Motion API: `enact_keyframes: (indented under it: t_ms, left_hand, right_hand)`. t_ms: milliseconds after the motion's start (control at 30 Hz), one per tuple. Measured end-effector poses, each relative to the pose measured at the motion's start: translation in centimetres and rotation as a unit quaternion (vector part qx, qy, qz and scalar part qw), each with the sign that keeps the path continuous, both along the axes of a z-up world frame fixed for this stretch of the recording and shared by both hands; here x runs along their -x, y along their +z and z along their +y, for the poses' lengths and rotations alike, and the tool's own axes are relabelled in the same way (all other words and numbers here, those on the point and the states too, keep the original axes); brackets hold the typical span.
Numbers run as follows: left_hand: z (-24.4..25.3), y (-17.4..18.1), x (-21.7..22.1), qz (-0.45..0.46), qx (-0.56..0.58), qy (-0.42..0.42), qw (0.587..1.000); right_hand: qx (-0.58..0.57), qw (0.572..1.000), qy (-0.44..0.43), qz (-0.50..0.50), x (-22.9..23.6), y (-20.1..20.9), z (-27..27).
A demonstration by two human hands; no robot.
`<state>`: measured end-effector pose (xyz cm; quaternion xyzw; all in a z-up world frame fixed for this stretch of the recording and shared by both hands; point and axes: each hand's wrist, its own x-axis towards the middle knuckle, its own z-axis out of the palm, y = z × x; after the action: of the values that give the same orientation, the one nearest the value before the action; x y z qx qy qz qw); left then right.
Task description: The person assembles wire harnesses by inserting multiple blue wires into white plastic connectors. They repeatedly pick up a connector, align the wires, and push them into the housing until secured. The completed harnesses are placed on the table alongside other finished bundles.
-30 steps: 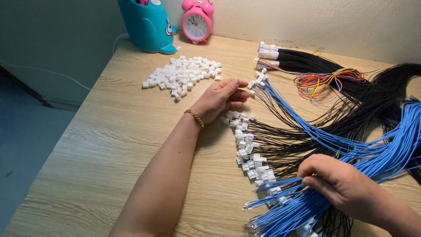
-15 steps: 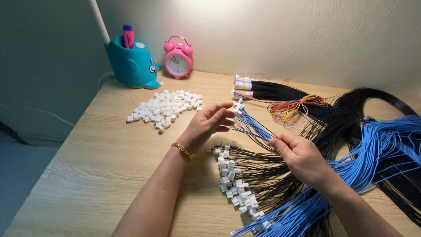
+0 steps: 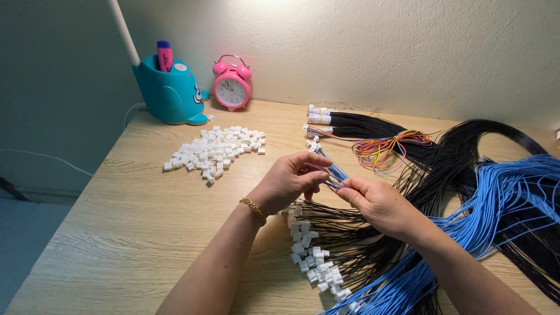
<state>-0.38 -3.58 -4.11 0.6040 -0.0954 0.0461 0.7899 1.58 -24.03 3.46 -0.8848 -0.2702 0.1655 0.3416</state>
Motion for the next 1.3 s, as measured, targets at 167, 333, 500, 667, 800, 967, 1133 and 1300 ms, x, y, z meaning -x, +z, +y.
enact_keyframes:
  t_ms: [167,333,500,667,800,967,1133,1300]
  left_hand:
    - [0.3,1.5,0.9,-0.009,0.005,0.021,1.000]
    - [2.4,2.8,1.3,-0.039,-0.019,0.084,0.996]
    - [1.1,5.0,2.8,-0.066,-0.075,0.114,0.988]
    - [-1.9,4.7,1.7,-0.098,-0.037,0.117,0.988]
    - [0.9,3.4,0.8,-0.090,-0.086,0.179,0.976]
    - [3.4,1.3,0.8,0.029,-0.327,0.209,0.921]
    - [2.4,1.1,0.6,0.056,-0.278,0.165,0.945]
    - [1.8,1.1,0.5,0.081,-0.163,0.130,0.975]
  right_hand:
    - [-0.026,1.000,0.004,0.011,-1.1,-0.2,2.5]
    - [-0.044,0.999,-0.002,0.019,-1.4,-0.3,2.7]
    - [-0.004,1.000,0.013,0.006,-0.9,0.9,3.1]
    - [-0.026,0.999,0.029,-0.010,-0.7,0.7,4.7]
    - [-0.077,0.997,0.013,-0.026,-2.6,-0.3,3.9]
    - [-0.128,0.991,0.015,0.020,-4.5,-2.6,3.4]
    - [-0.166,0.982,0.017,0.083,-6.2,-5.9,3.8]
    - [-0.197,0.973,-0.025,0.118,-6.0,-6.3,3.4]
